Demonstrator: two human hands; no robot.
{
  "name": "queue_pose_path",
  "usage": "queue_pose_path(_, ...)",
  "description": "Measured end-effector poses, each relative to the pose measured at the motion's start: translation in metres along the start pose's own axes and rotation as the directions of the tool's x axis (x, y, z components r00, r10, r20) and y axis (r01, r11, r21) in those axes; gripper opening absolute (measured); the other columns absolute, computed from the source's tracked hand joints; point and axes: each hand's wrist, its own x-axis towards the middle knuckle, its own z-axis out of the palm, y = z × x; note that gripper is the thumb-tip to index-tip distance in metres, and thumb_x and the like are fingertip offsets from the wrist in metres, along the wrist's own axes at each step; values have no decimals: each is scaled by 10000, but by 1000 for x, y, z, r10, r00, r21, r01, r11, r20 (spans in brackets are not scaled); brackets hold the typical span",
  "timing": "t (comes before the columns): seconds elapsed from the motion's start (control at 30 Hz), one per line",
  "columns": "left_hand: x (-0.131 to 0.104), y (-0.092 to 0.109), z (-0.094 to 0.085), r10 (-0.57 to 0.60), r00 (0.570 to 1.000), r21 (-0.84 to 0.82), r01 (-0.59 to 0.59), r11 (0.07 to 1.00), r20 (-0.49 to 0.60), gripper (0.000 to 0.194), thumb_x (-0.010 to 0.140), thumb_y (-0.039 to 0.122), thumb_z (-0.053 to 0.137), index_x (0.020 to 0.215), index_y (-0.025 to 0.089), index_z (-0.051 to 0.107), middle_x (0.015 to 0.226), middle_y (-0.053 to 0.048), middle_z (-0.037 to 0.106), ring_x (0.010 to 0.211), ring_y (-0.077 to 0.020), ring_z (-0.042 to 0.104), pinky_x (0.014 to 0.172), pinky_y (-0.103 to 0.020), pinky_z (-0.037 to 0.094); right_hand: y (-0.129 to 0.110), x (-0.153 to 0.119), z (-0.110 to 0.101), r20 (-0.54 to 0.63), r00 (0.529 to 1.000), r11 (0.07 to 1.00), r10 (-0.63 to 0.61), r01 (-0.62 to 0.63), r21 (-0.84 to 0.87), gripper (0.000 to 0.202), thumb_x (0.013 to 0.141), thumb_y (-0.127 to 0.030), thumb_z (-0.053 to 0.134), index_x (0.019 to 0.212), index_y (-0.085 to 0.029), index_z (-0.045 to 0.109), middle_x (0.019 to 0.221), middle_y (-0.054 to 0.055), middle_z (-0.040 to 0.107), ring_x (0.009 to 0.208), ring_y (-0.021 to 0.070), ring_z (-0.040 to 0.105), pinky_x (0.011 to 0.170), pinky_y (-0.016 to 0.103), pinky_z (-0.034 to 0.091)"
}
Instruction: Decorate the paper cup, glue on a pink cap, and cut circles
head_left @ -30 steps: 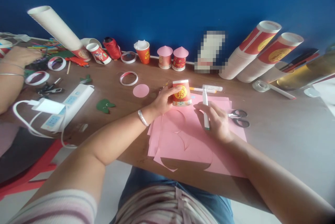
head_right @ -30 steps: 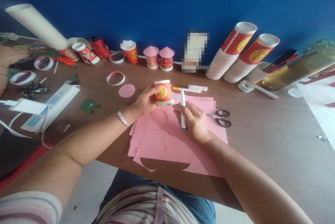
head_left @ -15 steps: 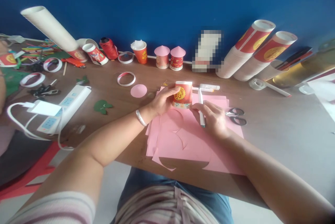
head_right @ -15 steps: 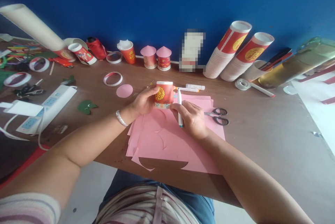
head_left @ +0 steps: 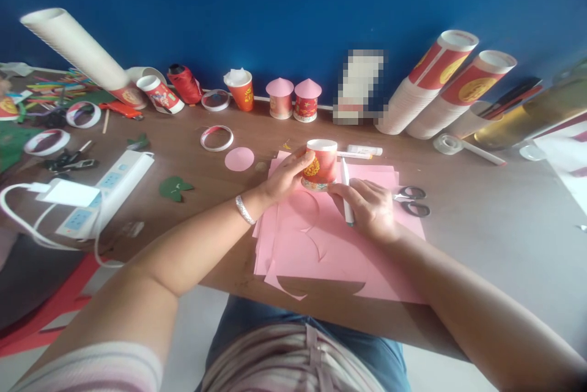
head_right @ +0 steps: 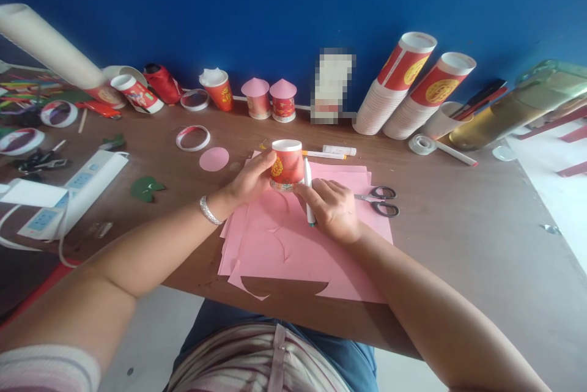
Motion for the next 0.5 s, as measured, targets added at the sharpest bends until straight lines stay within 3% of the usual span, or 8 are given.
queue_pose_path(0.1, 0, 1, -1, -3, 1000, 0, 3, 1000, 25, 484, 955, 553, 645, 1257, 176, 669, 1256, -118, 728, 1239, -327, 666, 1039, -469, 529, 2, -1, 3, -19, 998, 997, 62, -61, 52, 181, 977, -111, 539, 962, -222, 681, 674, -24, 550, 589, 112, 484, 590, 265, 399)
queue_pose_path(0.3, 0, 4, -2, -23, 1000, 112, 21, 993, 20, 517, 837, 373, 804, 1288, 200, 619, 1350, -124, 684, 1304, -341, 613, 1055, -464, 502, 6, -1, 6, -34, 994, 989, 101, -97, 112, 165, 957, -88, 552, 972, -208, 665, 712, -18, 589, 607, 112, 538, 573, 251, 401)
queue_pose_path(0.5, 2, 2, -3, 27, 999, 79, -24, 997, -36, 422, 822, 324, 792, 1185, 191, 624, 1174, -93, 727, 1109, -272, 688, 956, -412, 533, 6, -1, 6, 25, 991, 977, 129, -132, 169, 188, 960, -107, 544, 1031, -213, 682, 754, -5, 632, 619, 117, 573, 578, 247, 425)
